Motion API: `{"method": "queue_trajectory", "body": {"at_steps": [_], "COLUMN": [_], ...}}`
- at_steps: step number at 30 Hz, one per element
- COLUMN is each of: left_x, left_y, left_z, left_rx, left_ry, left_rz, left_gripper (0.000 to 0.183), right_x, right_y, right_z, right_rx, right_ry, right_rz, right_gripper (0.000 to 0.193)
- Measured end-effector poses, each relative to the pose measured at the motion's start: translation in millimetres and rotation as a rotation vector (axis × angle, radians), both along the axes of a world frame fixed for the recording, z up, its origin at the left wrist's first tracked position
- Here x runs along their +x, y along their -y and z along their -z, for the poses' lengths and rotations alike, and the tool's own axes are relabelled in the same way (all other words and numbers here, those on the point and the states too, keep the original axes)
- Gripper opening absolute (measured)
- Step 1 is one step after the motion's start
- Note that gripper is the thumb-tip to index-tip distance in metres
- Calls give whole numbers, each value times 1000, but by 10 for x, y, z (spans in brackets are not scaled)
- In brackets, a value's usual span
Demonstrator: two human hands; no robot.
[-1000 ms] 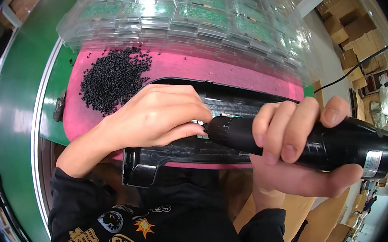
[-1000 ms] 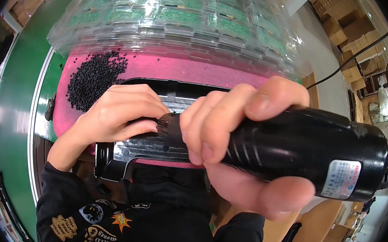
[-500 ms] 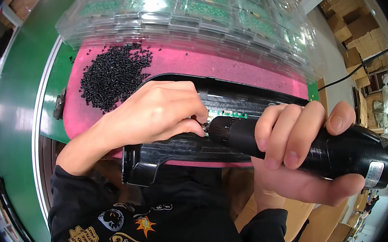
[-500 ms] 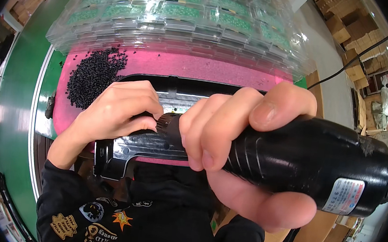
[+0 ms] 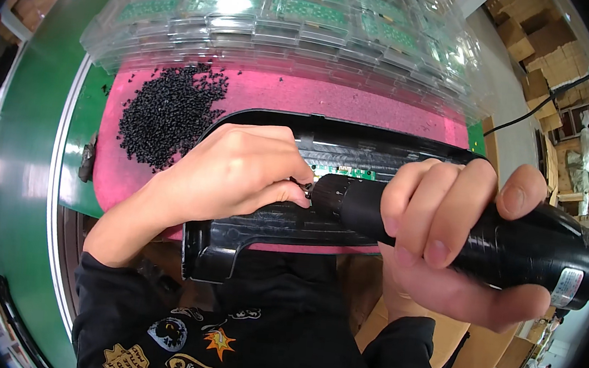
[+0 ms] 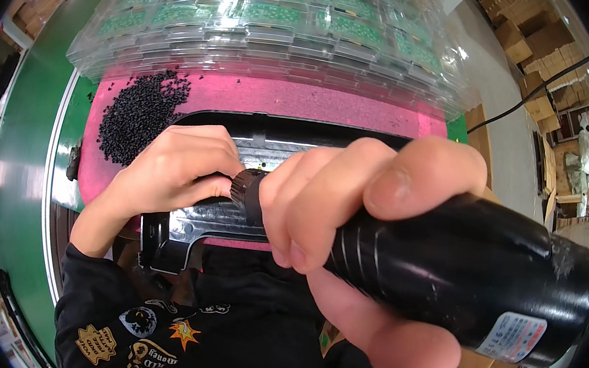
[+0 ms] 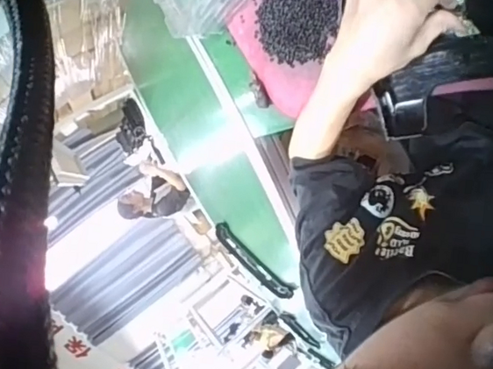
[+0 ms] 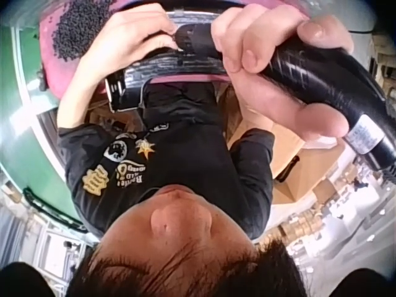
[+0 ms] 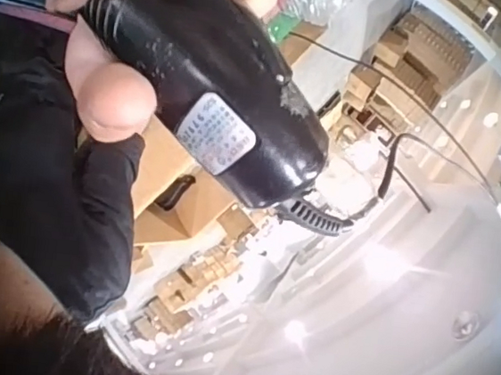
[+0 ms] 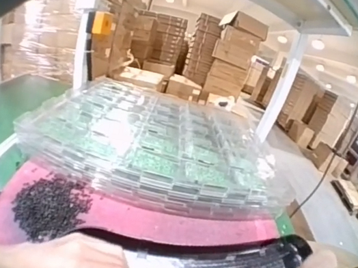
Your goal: Install circuit boards into plastic housings and secure them with screws using an electric screwdriver.
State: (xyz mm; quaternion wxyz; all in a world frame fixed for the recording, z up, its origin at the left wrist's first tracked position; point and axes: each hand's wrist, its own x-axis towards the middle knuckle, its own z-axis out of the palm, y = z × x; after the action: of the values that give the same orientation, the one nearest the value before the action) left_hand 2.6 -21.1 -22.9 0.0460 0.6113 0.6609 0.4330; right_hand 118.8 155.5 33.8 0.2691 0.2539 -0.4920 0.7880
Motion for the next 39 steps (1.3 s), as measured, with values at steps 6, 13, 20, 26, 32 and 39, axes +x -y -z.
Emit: {"method": "queue_trajectory", "body": {"at_steps": [6, 13, 20, 26, 32, 39], "left_x": [34, 95, 20, 12, 1, 22], "left_y": [-33, 31, 43, 20, 20, 27], "left_z": [27, -31, 47, 38, 76, 33], "left_rx": [133, -73, -121, -97, -99, -120], "left_ry": [-125, -220, -157, -217, -237, -248], "left_rz": [-83, -87, -168, -81, -111, -89], "left_gripper": [22, 13, 13, 18, 21, 24], "right_x": [-44, -33, -27, -47, -68, -142], "right_y": [-53, 78, 147, 168, 183, 127], "right_z": [82, 48, 118, 119, 126, 137], "right_rx": [85, 37, 130, 212, 276, 324], "right_ry": [-27, 216, 382, 469, 495, 436], "right_rz": [-26, 97, 243, 276, 154, 59], "right_gripper": [68, 67, 66, 68, 70, 64]}}
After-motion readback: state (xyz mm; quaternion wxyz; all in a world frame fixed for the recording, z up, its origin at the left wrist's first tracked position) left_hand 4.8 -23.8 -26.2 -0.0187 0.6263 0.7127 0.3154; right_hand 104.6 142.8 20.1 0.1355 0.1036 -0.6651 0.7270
